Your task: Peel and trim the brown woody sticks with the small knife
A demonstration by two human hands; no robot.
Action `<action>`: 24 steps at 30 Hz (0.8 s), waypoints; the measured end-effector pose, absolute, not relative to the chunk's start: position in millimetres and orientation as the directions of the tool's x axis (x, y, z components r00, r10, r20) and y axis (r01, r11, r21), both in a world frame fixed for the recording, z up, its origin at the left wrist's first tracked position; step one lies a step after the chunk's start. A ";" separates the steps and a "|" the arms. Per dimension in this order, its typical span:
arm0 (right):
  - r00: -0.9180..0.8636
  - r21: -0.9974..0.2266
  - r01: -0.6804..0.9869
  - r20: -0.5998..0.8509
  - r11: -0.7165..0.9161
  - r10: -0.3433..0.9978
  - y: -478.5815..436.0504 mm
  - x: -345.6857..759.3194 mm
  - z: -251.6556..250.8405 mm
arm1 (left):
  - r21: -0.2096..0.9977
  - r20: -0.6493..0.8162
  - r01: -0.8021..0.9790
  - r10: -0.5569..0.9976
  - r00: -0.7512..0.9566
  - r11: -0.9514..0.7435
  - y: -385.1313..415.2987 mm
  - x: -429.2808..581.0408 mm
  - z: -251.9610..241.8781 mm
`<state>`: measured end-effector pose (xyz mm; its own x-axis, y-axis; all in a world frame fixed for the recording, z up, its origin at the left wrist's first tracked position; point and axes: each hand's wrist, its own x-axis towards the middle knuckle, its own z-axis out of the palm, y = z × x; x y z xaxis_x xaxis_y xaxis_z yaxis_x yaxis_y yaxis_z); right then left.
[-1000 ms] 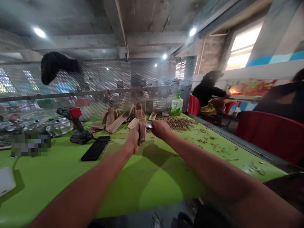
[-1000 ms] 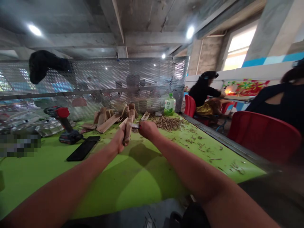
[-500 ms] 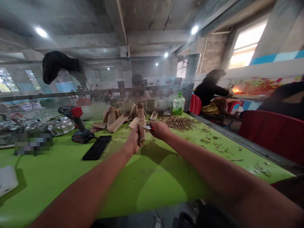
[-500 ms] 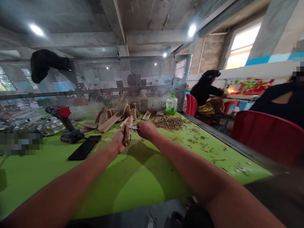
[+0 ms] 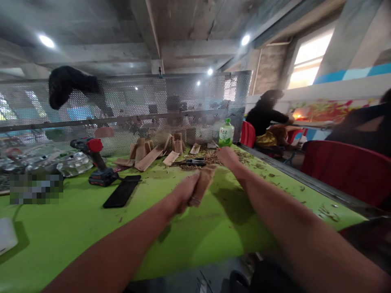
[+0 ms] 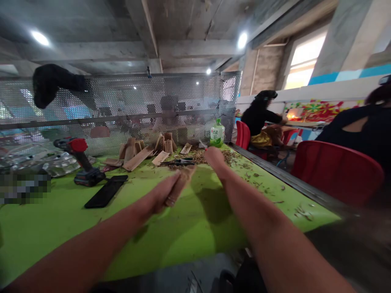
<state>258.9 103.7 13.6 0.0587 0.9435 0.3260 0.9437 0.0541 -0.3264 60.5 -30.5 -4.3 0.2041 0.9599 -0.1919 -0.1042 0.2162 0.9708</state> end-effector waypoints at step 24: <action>-0.294 -0.041 0.939 0.419 0.342 0.859 66.3 188.4 14.8 | 0.936 -0.258 -0.266 0.963 -0.074 0.231 -0.8 37.0 5.0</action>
